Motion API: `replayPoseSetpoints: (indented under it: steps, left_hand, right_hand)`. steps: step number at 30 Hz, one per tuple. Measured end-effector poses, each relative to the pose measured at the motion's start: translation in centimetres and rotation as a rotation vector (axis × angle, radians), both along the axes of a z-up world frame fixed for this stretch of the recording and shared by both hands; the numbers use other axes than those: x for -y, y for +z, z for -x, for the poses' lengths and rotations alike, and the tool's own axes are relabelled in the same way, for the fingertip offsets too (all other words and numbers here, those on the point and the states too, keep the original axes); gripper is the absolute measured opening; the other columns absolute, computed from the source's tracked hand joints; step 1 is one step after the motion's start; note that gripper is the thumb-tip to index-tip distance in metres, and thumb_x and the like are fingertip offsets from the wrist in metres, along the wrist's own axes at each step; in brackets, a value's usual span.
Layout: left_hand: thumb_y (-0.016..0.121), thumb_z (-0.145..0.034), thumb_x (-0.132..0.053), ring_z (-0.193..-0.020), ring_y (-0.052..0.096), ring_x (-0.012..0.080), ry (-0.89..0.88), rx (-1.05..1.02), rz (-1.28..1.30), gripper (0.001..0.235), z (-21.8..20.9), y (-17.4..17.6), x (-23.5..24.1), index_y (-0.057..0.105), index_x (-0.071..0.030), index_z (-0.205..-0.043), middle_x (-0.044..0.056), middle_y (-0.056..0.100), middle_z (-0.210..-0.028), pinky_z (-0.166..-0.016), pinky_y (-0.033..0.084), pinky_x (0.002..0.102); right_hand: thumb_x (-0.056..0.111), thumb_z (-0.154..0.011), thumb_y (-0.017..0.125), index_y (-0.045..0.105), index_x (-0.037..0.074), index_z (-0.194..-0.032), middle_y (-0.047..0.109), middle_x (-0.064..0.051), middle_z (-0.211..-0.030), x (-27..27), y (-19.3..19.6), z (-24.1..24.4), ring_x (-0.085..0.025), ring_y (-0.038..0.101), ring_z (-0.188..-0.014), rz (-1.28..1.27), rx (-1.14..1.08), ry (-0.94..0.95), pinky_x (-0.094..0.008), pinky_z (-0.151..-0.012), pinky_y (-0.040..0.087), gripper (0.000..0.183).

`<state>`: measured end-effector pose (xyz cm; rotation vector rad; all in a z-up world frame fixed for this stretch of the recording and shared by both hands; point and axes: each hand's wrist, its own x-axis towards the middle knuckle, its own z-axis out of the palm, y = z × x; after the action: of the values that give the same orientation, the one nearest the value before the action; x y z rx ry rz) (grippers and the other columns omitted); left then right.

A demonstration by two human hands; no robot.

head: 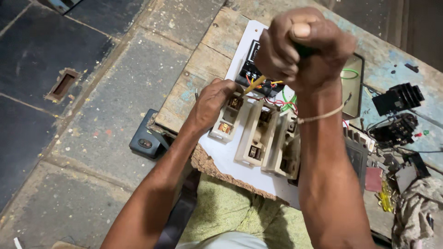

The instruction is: The person uses a screwdriver to tighten screws on electrical components and manipulates wires within an electrical box and around various relays and fuses on a wooden table.

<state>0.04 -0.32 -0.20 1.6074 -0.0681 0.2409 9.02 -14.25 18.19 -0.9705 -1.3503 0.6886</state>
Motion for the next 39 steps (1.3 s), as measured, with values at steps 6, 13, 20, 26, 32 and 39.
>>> replayPoseSetpoints:
  steps: [6,13,20,26,32,39]
  left_hand:
    - [0.041,-0.105,-0.046,-0.102,0.056,0.0207,-0.06,0.096,0.047,0.052,-0.6,-0.4,-0.5,0.073,-0.007,-0.119,0.008,0.067,-0.101,-0.097,0.043,0.034]
    - [0.04,-0.107,-0.048,-0.109,0.059,0.0227,-0.047,0.101,0.056,0.055,-0.2,-0.2,-0.3,0.073,-0.007,-0.118,0.01,0.069,-0.107,-0.104,0.043,0.036]
    - [0.036,-0.105,-0.052,-0.105,0.064,0.0246,-0.041,-0.018,0.072,0.058,-0.2,-0.2,-0.1,0.074,-0.01,-0.119,0.012,0.065,-0.104,-0.099,0.05,0.039]
    - [0.036,-0.107,-0.051,-0.122,0.06,0.0271,-0.066,0.099,0.113,0.06,-1.0,-0.9,-0.4,0.076,-0.006,-0.11,0.014,0.07,-0.121,-0.116,0.035,0.043]
    - [0.034,-0.104,-0.057,-0.117,0.058,0.0269,-0.069,0.07,0.036,0.064,-0.2,0.2,-0.5,0.077,-0.01,-0.11,0.009,0.072,-0.122,-0.113,0.038,0.042]
    - [0.052,-0.1,-0.05,-0.104,0.057,0.0229,-0.113,0.02,0.114,0.054,-0.3,-0.6,-0.4,0.076,-0.007,-0.123,0.016,0.061,-0.106,-0.099,0.045,0.04]
  right_hand:
    - [0.04,-0.115,0.051,0.033,0.012,-0.072,0.028,-0.001,-0.053,0.3,-3.3,2.6,-0.01,0.024,-0.037,-0.207,-0.244,-0.726,-0.03,-0.032,0.02,0.053]
    - [0.036,-0.113,0.051,0.038,0.011,-0.073,0.035,-0.004,-0.056,-0.9,-4.9,3.3,-0.015,0.032,-0.04,-0.391,-0.247,-1.139,-0.032,-0.033,0.029,0.049]
    - [0.037,-0.105,0.053,0.038,0.013,-0.065,0.035,-0.001,-0.052,-0.2,0.1,0.9,-0.009,0.03,-0.039,-0.004,-0.066,-0.178,-0.027,-0.031,0.031,0.049]
    - [0.037,-0.114,0.051,0.035,0.016,-0.069,0.029,0.002,-0.051,0.3,-4.2,2.1,-0.009,0.025,-0.036,-0.241,-0.159,-0.746,-0.031,-0.032,0.025,0.052]
    - [0.04,-0.113,0.046,0.041,0.014,-0.077,0.037,0.0,-0.054,-0.8,-4.4,3.3,-0.013,0.033,-0.037,-0.348,-0.198,-1.15,-0.034,-0.031,0.032,0.044]
    - [0.036,-0.1,0.046,0.043,0.01,-0.075,0.04,-0.005,-0.06,-0.3,-1.1,-0.2,-0.013,0.034,-0.041,-0.067,-0.095,-0.322,-0.031,-0.036,0.035,0.036]
